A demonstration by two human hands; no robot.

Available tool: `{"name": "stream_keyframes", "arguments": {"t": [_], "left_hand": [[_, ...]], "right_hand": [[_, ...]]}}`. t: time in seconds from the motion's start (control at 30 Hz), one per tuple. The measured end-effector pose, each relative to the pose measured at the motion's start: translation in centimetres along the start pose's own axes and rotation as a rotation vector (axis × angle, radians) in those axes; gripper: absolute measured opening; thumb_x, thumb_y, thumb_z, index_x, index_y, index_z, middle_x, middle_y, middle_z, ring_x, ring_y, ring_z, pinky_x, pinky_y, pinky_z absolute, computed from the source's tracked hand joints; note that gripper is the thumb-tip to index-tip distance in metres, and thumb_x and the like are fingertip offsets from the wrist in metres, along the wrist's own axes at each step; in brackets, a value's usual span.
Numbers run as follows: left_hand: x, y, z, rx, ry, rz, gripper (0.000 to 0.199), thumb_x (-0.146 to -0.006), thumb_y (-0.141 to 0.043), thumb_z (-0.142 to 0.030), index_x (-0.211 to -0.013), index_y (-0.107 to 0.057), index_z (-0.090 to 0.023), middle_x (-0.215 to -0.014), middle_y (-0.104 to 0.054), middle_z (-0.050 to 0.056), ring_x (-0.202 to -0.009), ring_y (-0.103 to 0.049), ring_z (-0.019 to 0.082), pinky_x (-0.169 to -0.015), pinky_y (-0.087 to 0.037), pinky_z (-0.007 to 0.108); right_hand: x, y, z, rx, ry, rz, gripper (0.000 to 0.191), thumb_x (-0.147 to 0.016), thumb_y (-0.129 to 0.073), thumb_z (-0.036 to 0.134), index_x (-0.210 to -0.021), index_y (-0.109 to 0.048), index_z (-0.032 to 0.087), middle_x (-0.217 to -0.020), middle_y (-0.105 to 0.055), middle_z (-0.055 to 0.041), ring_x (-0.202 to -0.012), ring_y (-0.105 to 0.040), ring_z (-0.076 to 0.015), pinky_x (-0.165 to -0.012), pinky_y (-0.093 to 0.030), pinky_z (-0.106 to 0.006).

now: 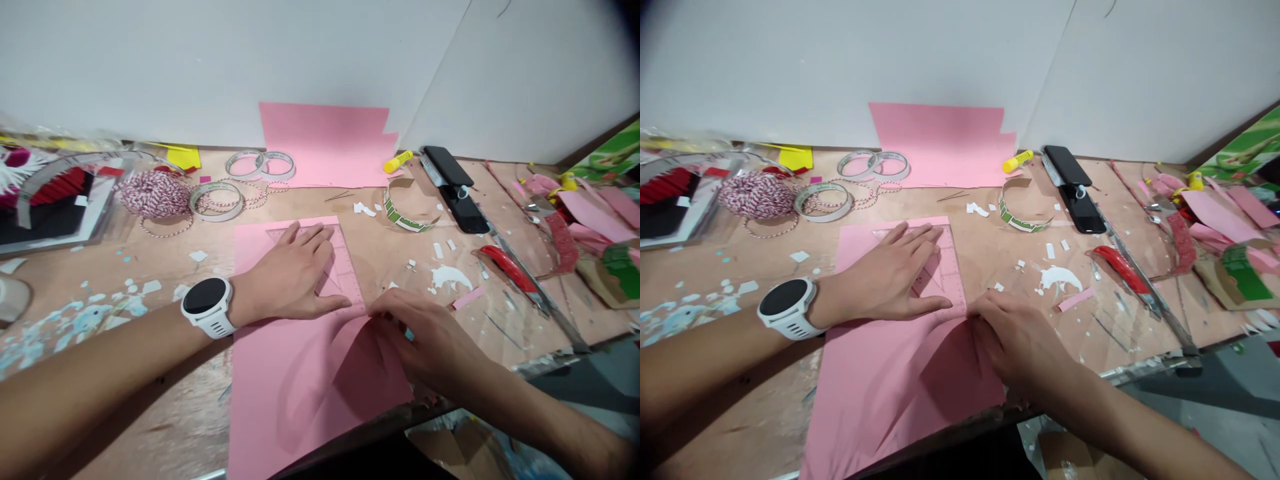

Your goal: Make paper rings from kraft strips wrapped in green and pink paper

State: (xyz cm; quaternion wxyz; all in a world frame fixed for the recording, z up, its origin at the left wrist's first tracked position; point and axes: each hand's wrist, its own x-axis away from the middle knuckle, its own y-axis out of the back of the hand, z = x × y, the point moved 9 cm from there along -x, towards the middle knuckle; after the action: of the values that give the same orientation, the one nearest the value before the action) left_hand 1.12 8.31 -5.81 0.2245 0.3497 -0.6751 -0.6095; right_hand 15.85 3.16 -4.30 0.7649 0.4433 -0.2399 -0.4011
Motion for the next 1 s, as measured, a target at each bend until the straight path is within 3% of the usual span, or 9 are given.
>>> {"name": "stream_keyframes", "arguments": {"t": [0.1,0.33,0.67,1.0], "left_hand": [[0.0,0.0,0.0,-0.004,0.005,0.003,0.099,-0.091,-0.045,-0.079,-0.15,-0.041,0.001,-0.162,-0.034,0.029,-0.152,-0.03,0.045,-0.124,-0.017,0.062],[0.0,0.1,0.0,-0.013,0.008,-0.004,0.099,-0.09,-0.046,-0.079,-0.15,-0.042,0.0,-0.162,-0.035,0.029,-0.151,-0.031,0.045,-0.125,-0.016,0.061],[0.3,0.5,-1.5,-0.047,-0.027,0.013,0.095,-0.091,-0.044,-0.078,-0.141,-0.051,0.002,-0.157,-0.041,0.032,-0.145,-0.039,0.047,-0.122,-0.021,0.063],[0.9,0.7,-3.4,-0.011,-0.063,0.05,0.074,-0.091,-0.051,-0.06,-0.137,-0.053,-0.003,-0.158,-0.04,0.031,-0.147,-0.039,0.045,-0.122,-0.023,0.064]], "right_hand": [[0.4,-0.2,-0.2,-0.041,-0.043,0.03,0.019,-0.095,-0.055,0.015,-0.106,-0.067,0.024,-0.096,-0.073,-0.0022,-0.087,-0.069,-0.0205,-0.077,-0.051,-0.033],[0.3,-0.1,-2.1,-0.116,-0.165,0.042,0.016,-0.092,-0.06,0.021,-0.101,-0.073,0.027,-0.102,-0.078,-0.0006,-0.095,-0.071,-0.021,-0.083,-0.053,-0.034],[-0.1,0.4,-1.5,-0.097,-0.108,0.032,0.013,-0.092,-0.061,0.021,-0.094,-0.073,0.024,-0.088,-0.076,0.0001,-0.078,-0.068,-0.0167,-0.071,-0.049,-0.029],[-0.2,0.4,-1.4,-0.113,-0.1,0.035,0.016,-0.091,-0.06,0.016,-0.093,-0.074,0.025,-0.084,-0.074,0.0017,-0.075,-0.067,-0.0157,-0.069,-0.05,-0.029]]}}
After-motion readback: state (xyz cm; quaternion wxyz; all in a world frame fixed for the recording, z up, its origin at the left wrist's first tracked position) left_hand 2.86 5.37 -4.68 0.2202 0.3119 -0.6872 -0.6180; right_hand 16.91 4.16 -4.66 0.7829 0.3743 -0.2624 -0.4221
